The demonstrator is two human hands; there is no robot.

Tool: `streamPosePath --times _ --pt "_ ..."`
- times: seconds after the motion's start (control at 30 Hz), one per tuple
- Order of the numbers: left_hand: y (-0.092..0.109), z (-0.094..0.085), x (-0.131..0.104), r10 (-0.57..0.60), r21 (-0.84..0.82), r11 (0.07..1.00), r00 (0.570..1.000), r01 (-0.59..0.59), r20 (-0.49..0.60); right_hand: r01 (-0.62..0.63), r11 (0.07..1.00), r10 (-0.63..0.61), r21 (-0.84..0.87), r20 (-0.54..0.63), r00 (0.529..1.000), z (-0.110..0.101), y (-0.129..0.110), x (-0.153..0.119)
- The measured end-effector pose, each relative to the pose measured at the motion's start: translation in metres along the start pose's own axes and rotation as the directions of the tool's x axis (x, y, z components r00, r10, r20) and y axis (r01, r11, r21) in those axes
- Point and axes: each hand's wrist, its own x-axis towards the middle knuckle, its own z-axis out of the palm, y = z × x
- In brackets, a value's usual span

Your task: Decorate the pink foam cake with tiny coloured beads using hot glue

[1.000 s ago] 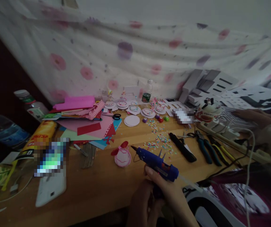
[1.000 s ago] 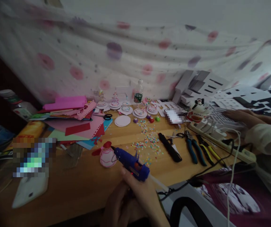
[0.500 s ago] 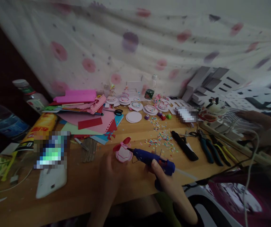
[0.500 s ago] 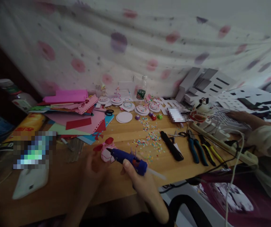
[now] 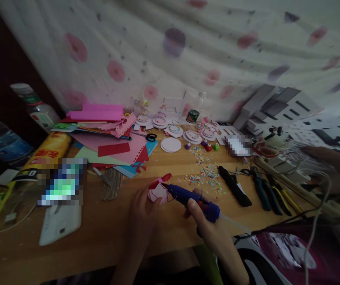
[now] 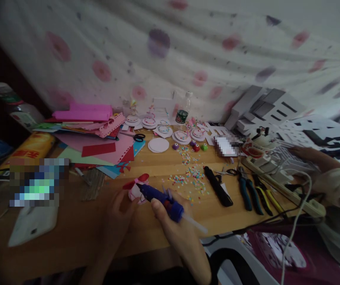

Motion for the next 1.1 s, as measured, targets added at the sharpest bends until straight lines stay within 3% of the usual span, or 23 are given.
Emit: streamPosePath --times 0.17,0.33,0.47,0.73,0.9,1.1 --pt "0.002 -0.001 -0.001 0.028 0.032 0.999 1.0 -0.028 0.004 0.063 0.995 -0.065 -0.081 -0.031 0.997 -0.001 -0.001 0.0" --pt "0.003 -0.002 -0.002 0.069 0.058 0.996 0.998 -0.068 -0.004 -0.023 0.997 0.019 -0.08 -0.052 0.998 0.001 0.008 -0.002" --pt "0.001 -0.002 -0.002 0.109 0.08 0.991 0.994 -0.107 -0.012 -0.009 0.998 0.005 -0.061 -0.072 0.997 0.002 0.015 -0.005" --pt "-0.005 0.002 -0.004 0.236 0.157 0.962 0.968 -0.222 -0.08 0.002 0.995 -0.006 -0.103 -0.042 0.999 0.001 0.005 -0.004" --pt "-0.004 0.002 -0.003 0.3 0.191 0.942 0.948 -0.277 -0.104 0.071 0.99 -0.077 -0.123 -0.046 0.996 0.002 0.002 -0.004" --pt "-0.003 0.001 -0.004 0.273 0.189 0.949 0.958 -0.254 -0.084 0.061 0.986 -0.077 -0.156 -0.103 0.992 0.002 0.011 -0.007"
